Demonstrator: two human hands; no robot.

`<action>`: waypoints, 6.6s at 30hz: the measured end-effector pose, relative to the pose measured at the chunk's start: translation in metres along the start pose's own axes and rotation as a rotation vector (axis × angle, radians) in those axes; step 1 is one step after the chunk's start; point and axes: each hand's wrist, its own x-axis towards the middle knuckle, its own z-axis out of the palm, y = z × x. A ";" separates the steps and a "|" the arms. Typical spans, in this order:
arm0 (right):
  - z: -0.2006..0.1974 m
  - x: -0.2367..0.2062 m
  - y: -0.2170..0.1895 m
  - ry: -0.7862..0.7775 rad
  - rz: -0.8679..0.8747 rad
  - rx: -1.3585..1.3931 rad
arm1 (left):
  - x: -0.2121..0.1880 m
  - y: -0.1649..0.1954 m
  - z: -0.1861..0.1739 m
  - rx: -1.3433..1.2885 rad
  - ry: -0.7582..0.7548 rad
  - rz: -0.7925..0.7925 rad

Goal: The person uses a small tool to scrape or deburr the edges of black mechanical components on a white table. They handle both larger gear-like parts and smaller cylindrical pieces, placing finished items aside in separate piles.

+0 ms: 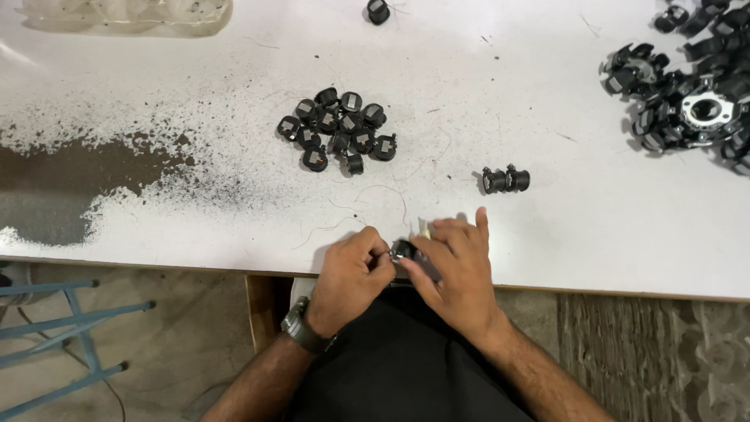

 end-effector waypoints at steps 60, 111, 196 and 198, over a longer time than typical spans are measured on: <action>-0.003 0.008 -0.004 -0.059 0.086 -0.159 | 0.003 0.010 -0.014 0.602 -0.080 0.582; 0.019 -0.026 0.001 0.091 -0.081 0.084 | -0.017 -0.019 0.020 0.388 0.200 0.351; 0.001 0.003 0.002 -0.129 0.003 -0.020 | -0.013 0.005 -0.007 0.515 0.060 0.530; -0.002 0.003 0.003 -0.147 -0.022 0.002 | -0.010 0.006 -0.007 0.387 0.067 0.464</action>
